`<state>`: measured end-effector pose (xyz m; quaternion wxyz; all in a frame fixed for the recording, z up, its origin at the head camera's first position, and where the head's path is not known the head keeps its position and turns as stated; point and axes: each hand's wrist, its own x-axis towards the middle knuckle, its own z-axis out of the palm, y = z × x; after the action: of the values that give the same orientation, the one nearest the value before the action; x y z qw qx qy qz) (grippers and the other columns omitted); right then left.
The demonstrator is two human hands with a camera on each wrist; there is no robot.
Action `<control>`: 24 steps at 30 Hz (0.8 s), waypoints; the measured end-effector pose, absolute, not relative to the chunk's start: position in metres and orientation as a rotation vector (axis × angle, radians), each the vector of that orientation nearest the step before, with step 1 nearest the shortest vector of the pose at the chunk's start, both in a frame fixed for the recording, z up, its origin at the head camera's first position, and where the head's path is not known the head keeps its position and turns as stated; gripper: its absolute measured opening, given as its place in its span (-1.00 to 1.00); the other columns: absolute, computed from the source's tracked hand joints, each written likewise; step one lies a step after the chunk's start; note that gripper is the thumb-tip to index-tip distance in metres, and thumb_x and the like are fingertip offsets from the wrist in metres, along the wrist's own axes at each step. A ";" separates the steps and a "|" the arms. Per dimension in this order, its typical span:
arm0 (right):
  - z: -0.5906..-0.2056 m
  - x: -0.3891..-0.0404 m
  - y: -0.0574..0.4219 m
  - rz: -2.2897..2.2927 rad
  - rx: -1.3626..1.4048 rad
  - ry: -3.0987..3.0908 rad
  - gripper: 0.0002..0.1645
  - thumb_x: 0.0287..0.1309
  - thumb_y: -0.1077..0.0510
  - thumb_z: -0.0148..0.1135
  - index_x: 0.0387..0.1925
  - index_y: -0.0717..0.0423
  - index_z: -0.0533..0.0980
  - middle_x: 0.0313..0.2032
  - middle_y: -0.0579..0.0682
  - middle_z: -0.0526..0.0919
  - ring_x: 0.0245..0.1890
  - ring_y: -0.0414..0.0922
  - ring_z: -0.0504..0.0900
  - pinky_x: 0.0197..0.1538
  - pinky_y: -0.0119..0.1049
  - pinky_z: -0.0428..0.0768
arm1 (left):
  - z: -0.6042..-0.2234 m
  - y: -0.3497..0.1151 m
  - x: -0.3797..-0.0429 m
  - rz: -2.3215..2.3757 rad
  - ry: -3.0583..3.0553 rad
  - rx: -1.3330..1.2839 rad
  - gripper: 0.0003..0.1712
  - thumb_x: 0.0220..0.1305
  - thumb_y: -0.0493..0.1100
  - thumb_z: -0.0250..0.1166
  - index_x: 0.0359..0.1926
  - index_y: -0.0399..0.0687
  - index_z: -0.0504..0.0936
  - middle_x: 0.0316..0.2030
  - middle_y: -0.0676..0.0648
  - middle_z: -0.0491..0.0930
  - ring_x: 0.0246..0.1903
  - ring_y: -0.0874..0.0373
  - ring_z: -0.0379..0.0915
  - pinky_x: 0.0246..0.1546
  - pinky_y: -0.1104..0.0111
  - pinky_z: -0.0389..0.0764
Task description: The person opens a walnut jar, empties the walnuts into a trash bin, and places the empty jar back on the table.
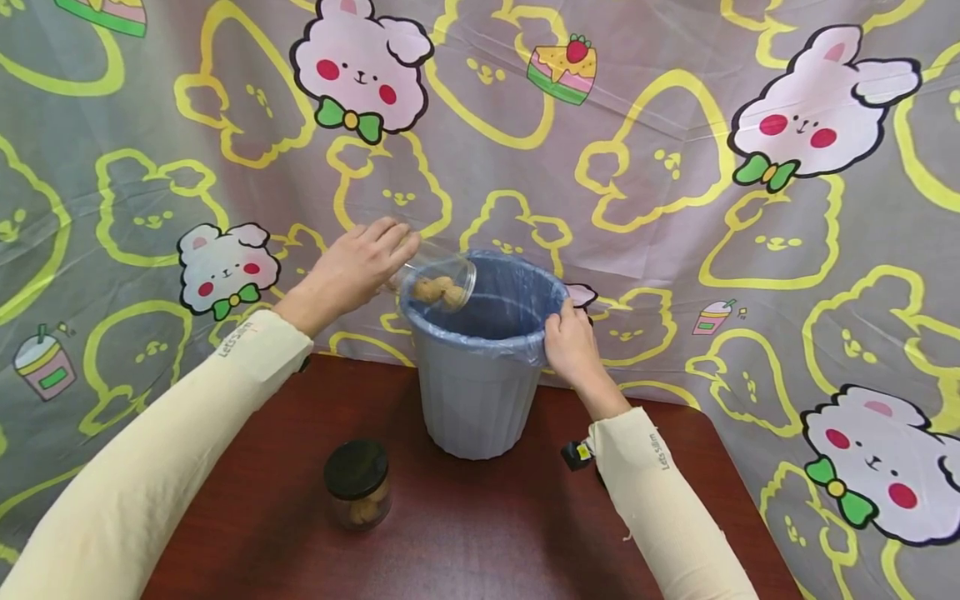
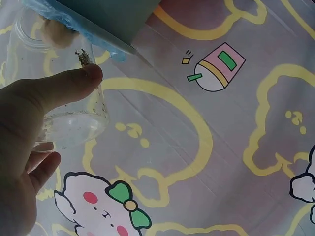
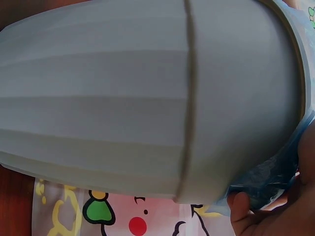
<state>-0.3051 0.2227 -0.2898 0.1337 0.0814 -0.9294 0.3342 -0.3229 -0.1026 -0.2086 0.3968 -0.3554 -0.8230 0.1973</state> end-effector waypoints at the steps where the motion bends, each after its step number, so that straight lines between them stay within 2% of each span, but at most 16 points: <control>1: -0.290 -0.305 0.223 0.967 0.238 -2.694 -0.32 0.42 0.06 -0.46 0.40 0.39 -0.21 0.38 0.42 -0.11 0.38 0.24 -0.11 0.34 0.11 -0.05 | -0.208 -0.103 -0.323 0.501 -2.080 -0.903 -0.38 0.08 -0.37 0.35 0.17 -0.22 0.35 0.07 -0.26 0.40 0.08 -0.12 0.30 -0.07 0.16 0.48; 12: -0.289 -0.305 0.224 0.966 0.234 -2.704 -0.32 0.43 0.06 -0.46 0.40 0.39 -0.22 0.38 0.41 -0.12 0.38 0.24 -0.12 0.34 0.10 -0.05 | -0.205 -0.102 -0.324 0.572 -2.014 -0.921 -0.44 0.11 -0.38 0.33 0.14 -0.21 0.36 0.04 -0.24 0.41 0.05 -0.10 0.31 -0.08 0.18 0.48; 17: -0.290 -0.305 0.224 0.961 0.235 -2.704 -0.32 0.42 0.07 -0.46 0.40 0.40 -0.22 0.38 0.41 -0.12 0.38 0.24 -0.11 0.33 0.11 -0.05 | -0.201 -0.100 -0.324 0.670 -1.945 -0.954 -0.45 0.11 -0.37 0.33 0.12 -0.21 0.36 0.05 -0.24 0.40 0.08 -0.11 0.30 -0.02 0.19 0.45; 24: -0.288 -0.304 0.223 0.968 0.241 -2.701 -0.32 0.42 0.08 -0.46 0.39 0.42 -0.21 0.37 0.43 -0.12 0.38 0.26 -0.11 0.33 0.11 -0.04 | -0.189 -0.094 -0.321 0.807 -1.918 -0.967 -0.29 0.03 -0.30 0.42 0.21 -0.20 0.31 0.11 -0.24 0.37 0.13 -0.11 0.27 0.06 0.21 0.42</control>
<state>-0.3039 0.2234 -0.2883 0.1309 0.0828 -0.9300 0.3334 -0.3214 -0.0941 -0.1892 0.4110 -0.3842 -0.7620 0.3208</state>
